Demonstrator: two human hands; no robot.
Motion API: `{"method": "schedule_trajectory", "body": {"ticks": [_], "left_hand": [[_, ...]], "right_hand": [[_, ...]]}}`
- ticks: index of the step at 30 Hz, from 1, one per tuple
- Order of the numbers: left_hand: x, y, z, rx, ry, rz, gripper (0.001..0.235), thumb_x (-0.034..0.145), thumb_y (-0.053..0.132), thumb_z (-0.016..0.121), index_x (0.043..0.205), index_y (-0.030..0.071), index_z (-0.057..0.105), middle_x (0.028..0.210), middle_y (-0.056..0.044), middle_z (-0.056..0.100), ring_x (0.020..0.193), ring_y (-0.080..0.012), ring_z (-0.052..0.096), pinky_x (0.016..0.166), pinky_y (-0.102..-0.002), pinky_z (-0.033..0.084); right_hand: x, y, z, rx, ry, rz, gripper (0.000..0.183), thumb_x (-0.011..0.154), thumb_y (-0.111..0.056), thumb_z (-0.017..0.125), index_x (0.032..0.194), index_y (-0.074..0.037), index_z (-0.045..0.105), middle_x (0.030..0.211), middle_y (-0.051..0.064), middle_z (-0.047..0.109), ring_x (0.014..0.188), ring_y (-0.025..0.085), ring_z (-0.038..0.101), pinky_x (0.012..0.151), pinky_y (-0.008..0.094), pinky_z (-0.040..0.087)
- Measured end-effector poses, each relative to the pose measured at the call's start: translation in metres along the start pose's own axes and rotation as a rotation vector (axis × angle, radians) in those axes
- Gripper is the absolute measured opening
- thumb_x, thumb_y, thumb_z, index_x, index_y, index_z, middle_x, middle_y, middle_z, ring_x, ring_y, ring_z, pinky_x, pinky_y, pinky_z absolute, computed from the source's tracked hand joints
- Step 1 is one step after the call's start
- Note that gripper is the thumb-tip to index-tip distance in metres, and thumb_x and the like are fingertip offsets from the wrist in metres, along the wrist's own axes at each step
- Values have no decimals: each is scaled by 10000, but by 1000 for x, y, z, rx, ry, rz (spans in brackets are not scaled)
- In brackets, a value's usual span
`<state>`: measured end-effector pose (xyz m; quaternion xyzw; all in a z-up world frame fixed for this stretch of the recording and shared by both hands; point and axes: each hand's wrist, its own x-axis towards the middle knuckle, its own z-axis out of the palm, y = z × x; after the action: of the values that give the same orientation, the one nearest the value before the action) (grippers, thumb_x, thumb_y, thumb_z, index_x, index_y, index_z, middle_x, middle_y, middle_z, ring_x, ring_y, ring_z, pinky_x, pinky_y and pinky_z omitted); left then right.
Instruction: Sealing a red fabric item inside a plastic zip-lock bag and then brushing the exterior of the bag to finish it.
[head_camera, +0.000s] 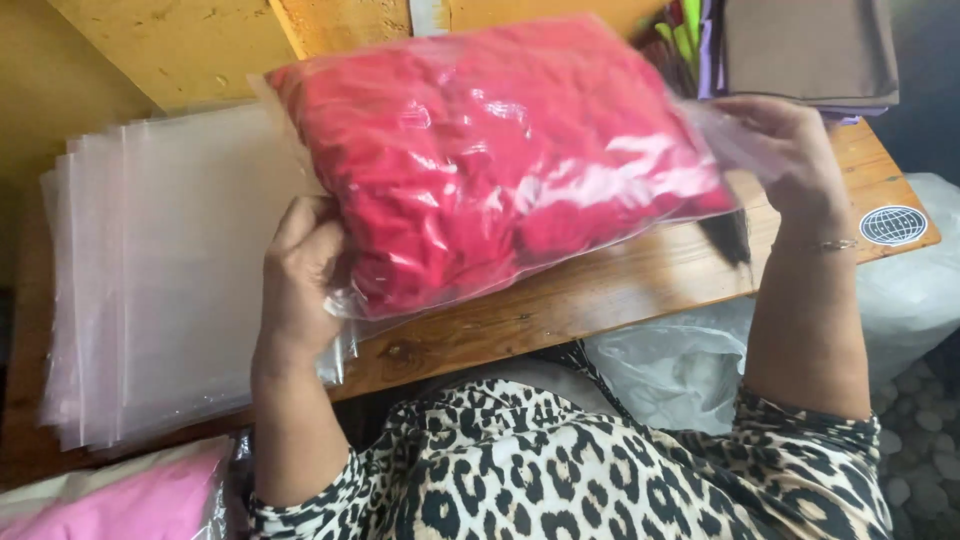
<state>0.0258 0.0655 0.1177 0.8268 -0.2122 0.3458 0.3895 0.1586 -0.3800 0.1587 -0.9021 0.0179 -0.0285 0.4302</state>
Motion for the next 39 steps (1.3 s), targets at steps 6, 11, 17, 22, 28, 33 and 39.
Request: {"method": "schedule_trajectory", "body": {"ticks": [6, 11, 17, 22, 28, 33, 39], "left_hand": [[-29, -11, -11, 231, -516, -601, 376, 867, -108, 488, 918, 110, 790, 1084, -50, 637, 920, -236, 683, 836, -357, 526], [-30, -13, 45, 353, -235, -139, 227, 999, 159, 646, 1180, 34, 704, 1289, -187, 594, 1174, -417, 625, 971, -499, 515], [-59, -2, 111, 541, -466, -166, 732, 1055, 531, 390, 1571, 13, 370, 1631, -301, 291, 1492, -559, 207, 1192, -704, 117], [-53, 33, 111, 611, -548, -200, 742, 1011, 574, 396, 1507, 23, 430, 1559, -274, 385, 1488, -539, 229, 1204, -709, 92], [-73, 15, 123, 598, -634, -329, 716, 973, 590, 377, 1475, 89, 477, 1544, -172, 429, 1487, -451, 280, 1219, -712, -1], [-79, 8, 123, 571, -464, -178, 763, 1058, 563, 292, 1588, 14, 301, 1655, -287, 212, 1524, -534, 121, 1212, -699, 13], [-92, -9, 136, 399, -236, -64, 923, 1023, 662, 161, 1622, -34, 70, 1646, -376, 106, 1508, -585, 71, 1205, -708, 9]], "right_hand": [[23, 147, 14, -449, 118, -63, 387, 1023, -342, 682, 1265, -48, 755, 979, 169, 761, 883, 289, 718, 773, 428, 517], [47, 227, 55, -807, 105, 23, 384, 959, -335, 678, 1277, -122, 656, 1100, 181, 666, 1014, 454, 708, 821, 584, 572], [-27, 96, 84, -405, 337, -399, 387, 976, -75, 675, 1362, -52, 647, 1066, 247, 673, 1021, 493, 650, 849, 577, 520], [-104, -13, 166, -411, 13, -695, 542, 877, -117, 660, 1407, -213, 607, 1006, 102, 646, 889, 353, 682, 710, 481, 569], [-91, -9, 199, -589, -93, -921, 585, 799, -200, 647, 1374, -102, 610, 976, 124, 621, 843, 355, 692, 632, 424, 593], [26, 116, 133, -843, 147, -681, 288, 864, -140, 601, 1144, -101, 658, 925, 116, 646, 758, 373, 726, 559, 451, 562], [38, 138, 88, -764, 111, -91, 254, 1007, -295, 604, 1072, -58, 666, 907, 236, 711, 942, 481, 713, 745, 606, 551]]}}
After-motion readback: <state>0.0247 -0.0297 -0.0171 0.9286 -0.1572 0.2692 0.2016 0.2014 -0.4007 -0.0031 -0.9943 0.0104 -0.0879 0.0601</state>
